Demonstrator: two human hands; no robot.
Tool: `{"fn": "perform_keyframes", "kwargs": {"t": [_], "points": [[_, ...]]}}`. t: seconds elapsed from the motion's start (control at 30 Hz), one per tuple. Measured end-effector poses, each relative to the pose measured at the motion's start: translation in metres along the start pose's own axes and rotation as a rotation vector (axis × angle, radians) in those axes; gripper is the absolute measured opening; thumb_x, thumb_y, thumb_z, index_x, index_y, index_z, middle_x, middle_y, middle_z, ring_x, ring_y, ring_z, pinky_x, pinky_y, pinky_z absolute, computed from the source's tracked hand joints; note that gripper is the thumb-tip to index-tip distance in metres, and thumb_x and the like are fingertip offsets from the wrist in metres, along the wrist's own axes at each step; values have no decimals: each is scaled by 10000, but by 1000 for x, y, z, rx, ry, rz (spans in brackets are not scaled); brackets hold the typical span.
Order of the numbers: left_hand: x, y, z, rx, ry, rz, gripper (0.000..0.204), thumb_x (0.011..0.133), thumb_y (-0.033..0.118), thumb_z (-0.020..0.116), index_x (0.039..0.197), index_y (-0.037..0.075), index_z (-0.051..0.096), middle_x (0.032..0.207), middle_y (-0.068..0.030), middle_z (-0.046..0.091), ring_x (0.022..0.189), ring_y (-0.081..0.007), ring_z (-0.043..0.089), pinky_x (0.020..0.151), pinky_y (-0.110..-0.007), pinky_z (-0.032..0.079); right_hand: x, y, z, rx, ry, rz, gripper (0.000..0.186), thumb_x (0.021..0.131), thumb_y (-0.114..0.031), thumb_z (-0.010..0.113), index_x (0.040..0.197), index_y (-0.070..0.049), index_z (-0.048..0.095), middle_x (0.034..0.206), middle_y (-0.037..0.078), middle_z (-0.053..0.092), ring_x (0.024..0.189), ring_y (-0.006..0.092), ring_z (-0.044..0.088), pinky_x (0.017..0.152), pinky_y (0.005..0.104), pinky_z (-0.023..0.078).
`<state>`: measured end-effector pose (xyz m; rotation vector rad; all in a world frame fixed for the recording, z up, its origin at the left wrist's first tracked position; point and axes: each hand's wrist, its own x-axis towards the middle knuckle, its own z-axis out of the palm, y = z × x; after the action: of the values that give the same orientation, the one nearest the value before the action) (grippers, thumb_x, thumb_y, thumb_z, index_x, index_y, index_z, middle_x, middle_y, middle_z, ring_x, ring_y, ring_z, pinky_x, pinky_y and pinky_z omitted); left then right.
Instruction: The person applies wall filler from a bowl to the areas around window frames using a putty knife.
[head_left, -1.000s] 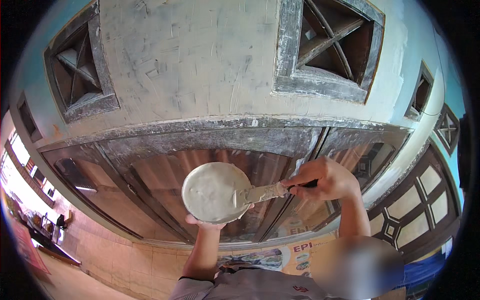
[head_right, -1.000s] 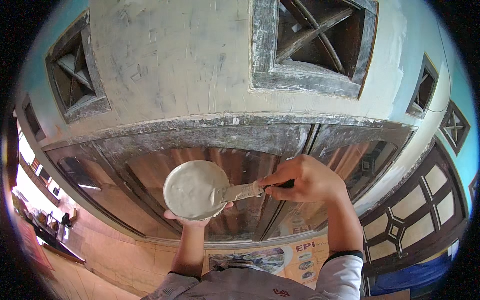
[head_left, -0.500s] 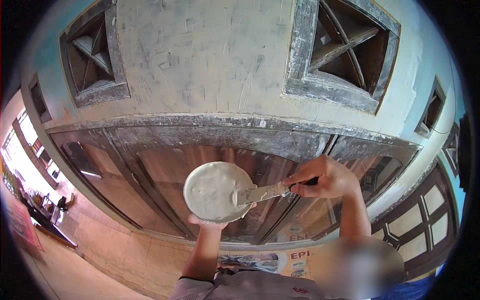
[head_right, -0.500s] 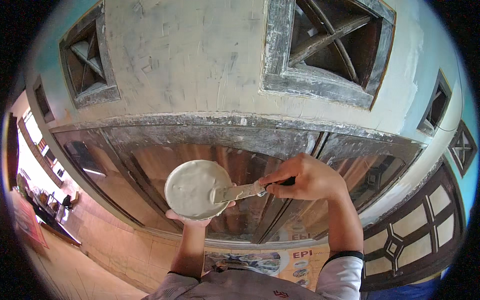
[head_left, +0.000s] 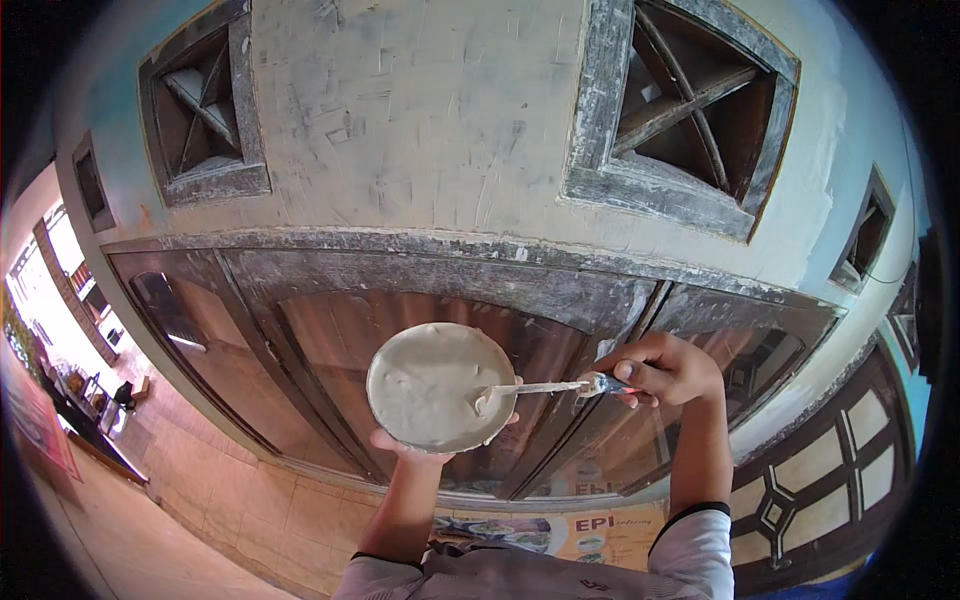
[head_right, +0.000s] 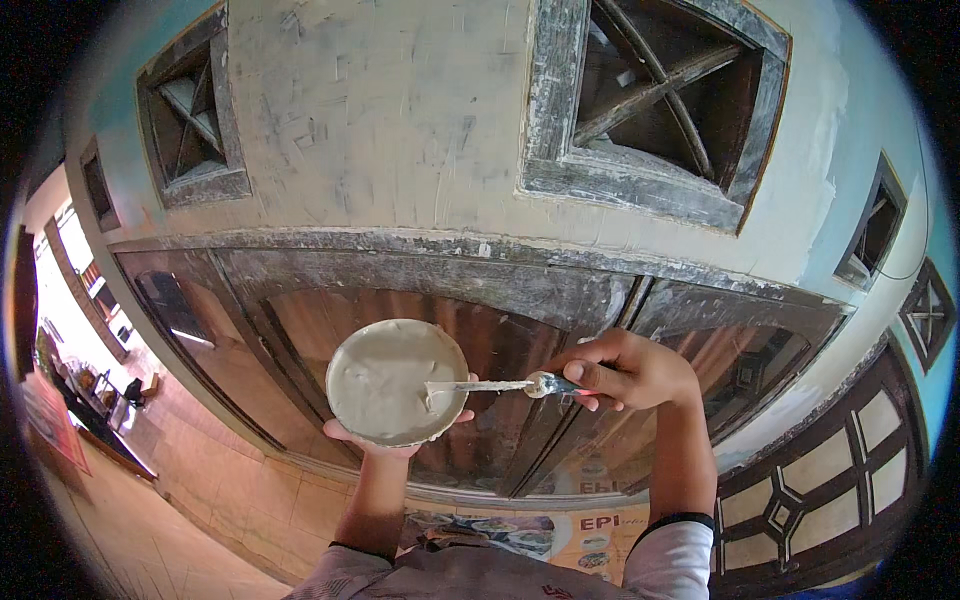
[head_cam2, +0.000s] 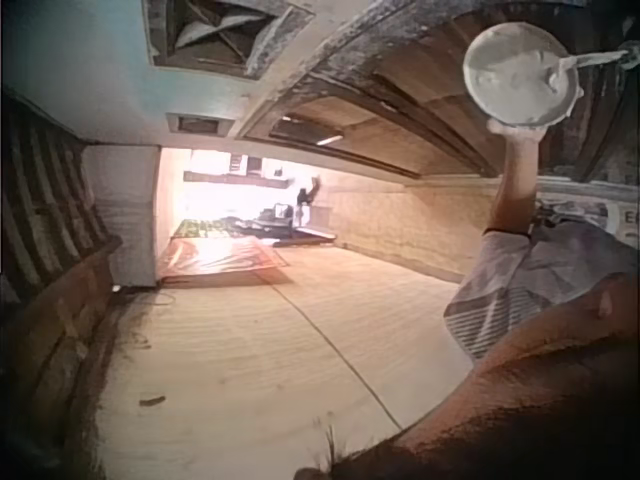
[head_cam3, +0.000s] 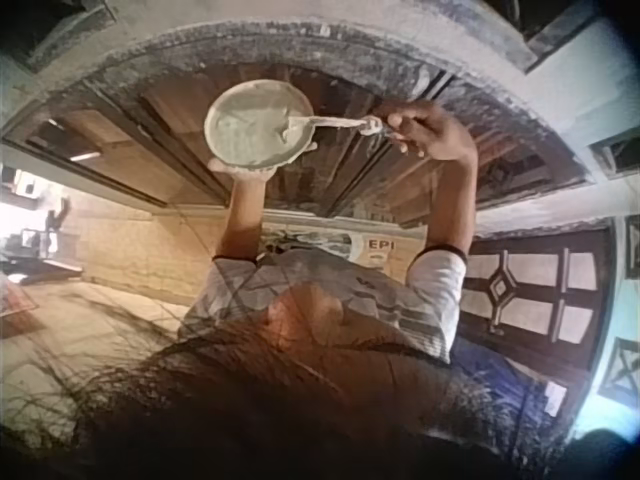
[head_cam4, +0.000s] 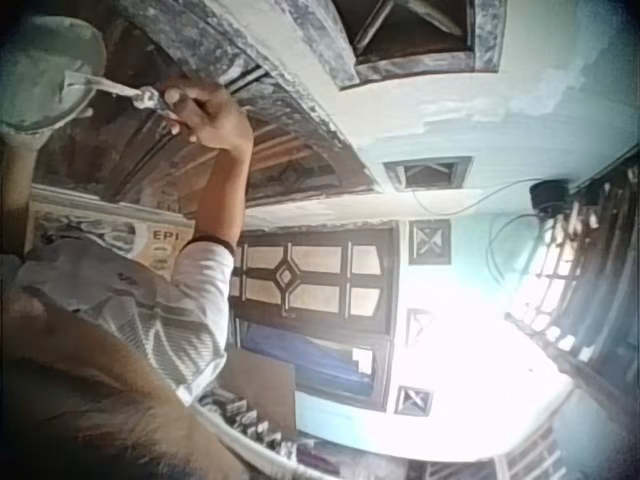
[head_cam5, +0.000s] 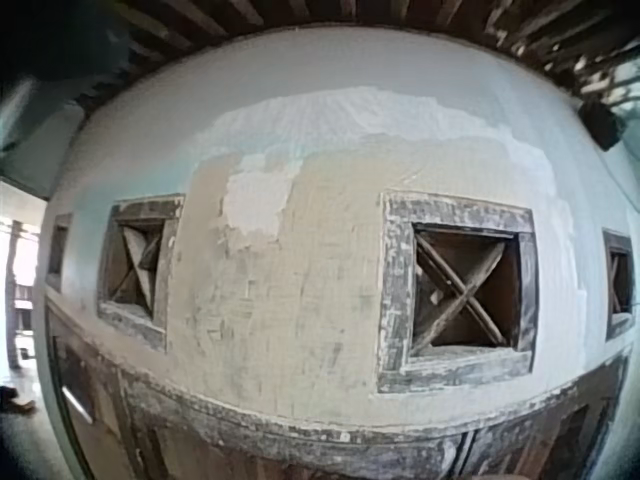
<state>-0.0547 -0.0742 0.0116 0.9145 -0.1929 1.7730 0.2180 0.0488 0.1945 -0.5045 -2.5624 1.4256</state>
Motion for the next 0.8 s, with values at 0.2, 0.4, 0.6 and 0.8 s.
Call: {"fn": "perform_keyframes", "kwargs": {"t": [0.2,0.4,0.6,0.8], "points": [[3,-5,-2,25,-32,-30,1303,579,763,820,1591,254,178,1631,-200,169,1422,-546,288,977,-846,384,1,0,10,-302,175,-489,257,948,-162,712,1185,-67,749,768,75,719,626,180,662,603,314,519],[-1,-9,-7,80,69,-2,1310,572,769,818,1590,254,176,1625,-193,186,1411,-537,312,941,-841,420,-3,-26,4,-548,149,-337,296,847,-101,782,1142,-131,778,880,80,758,714,257,704,634,348,538],[-6,-3,-26,-14,58,-39,1322,559,781,817,1587,252,176,1617,-192,193,1400,-558,310,956,-845,408,5,-20,4,-437,161,-335,223,925,-152,733,1132,-76,767,815,80,739,632,170,670,595,322,514],[7,15,-7,-21,-35,-70,1278,595,754,824,1582,244,194,1610,-198,199,1410,-538,306,966,-853,386,9,-21,-1,-92,60,65,379,1047,-273,547,1151,50,715,754,65,705,579,100,628,517,264,494]]}}
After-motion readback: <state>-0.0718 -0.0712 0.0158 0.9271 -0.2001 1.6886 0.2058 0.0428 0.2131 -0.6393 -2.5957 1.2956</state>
